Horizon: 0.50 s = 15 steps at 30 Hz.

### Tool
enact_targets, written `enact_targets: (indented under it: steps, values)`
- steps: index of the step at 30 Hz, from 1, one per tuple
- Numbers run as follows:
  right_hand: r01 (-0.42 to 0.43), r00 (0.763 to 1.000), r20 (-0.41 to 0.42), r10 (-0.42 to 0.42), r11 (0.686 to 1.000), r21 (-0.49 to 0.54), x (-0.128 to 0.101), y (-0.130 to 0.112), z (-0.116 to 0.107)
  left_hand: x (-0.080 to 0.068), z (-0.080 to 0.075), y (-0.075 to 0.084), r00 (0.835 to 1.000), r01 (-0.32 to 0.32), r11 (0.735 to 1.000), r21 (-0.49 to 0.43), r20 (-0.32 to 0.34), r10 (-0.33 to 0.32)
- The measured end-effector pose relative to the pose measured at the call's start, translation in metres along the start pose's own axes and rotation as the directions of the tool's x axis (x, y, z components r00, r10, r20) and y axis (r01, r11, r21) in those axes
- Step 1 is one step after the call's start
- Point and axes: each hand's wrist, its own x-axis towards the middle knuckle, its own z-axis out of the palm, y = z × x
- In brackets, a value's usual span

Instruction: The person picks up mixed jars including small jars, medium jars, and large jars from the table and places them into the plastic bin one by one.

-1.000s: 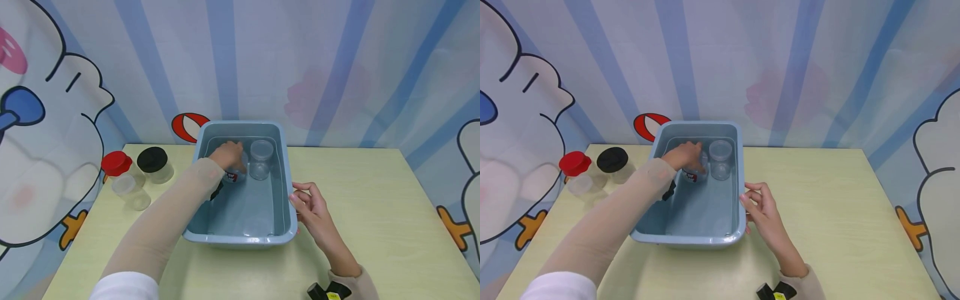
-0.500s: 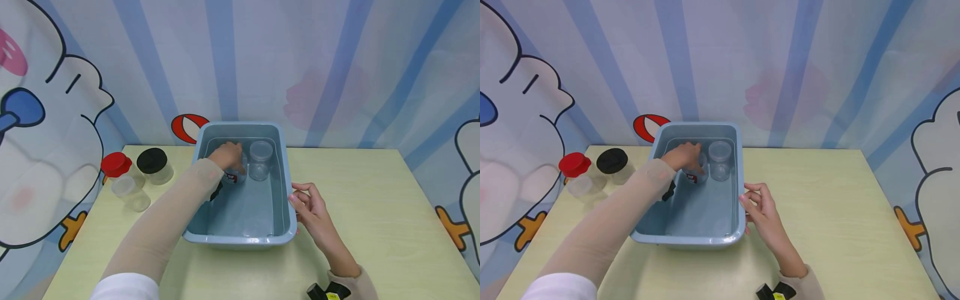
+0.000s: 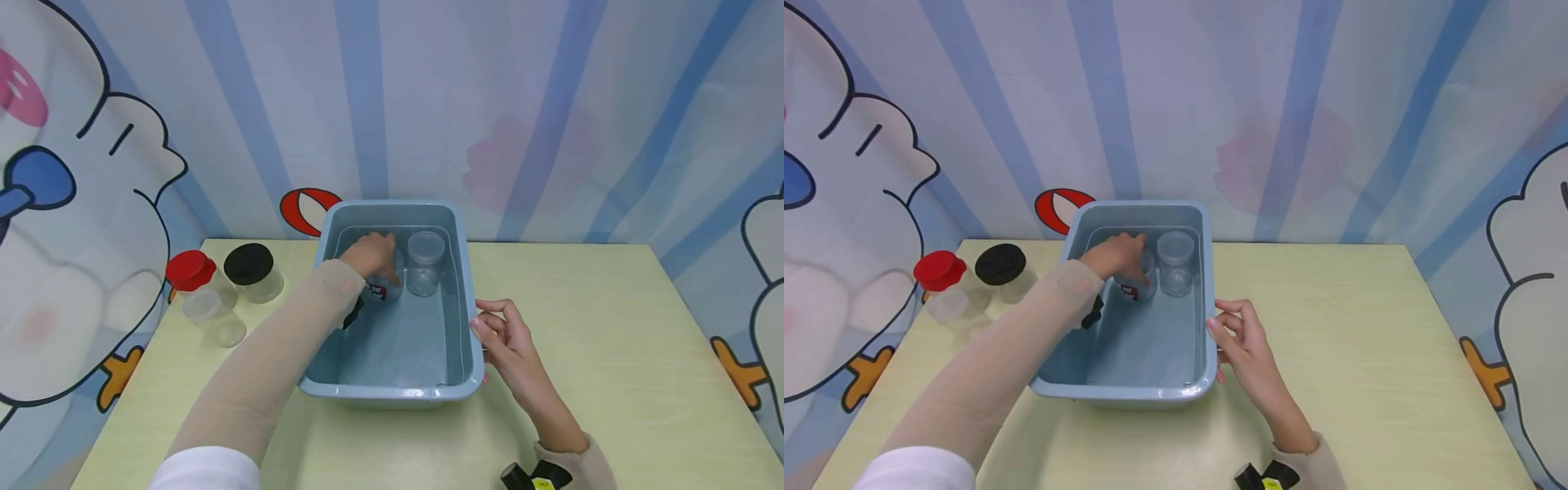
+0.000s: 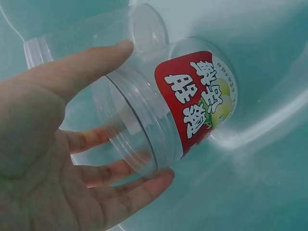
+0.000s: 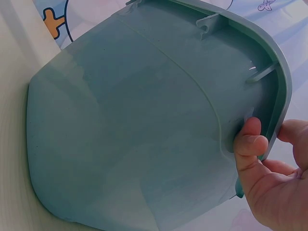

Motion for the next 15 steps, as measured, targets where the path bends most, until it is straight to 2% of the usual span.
enact_targets:
  steps: [15]
  values:
    - [0.014, 1.000, 0.010, -0.014, 1.000, 0.015, 0.0001, -0.0001, 0.0004, -0.0022, -0.0029, 0.0000, 1.000, 0.001, 1.000, -0.010, 0.008, -0.001]
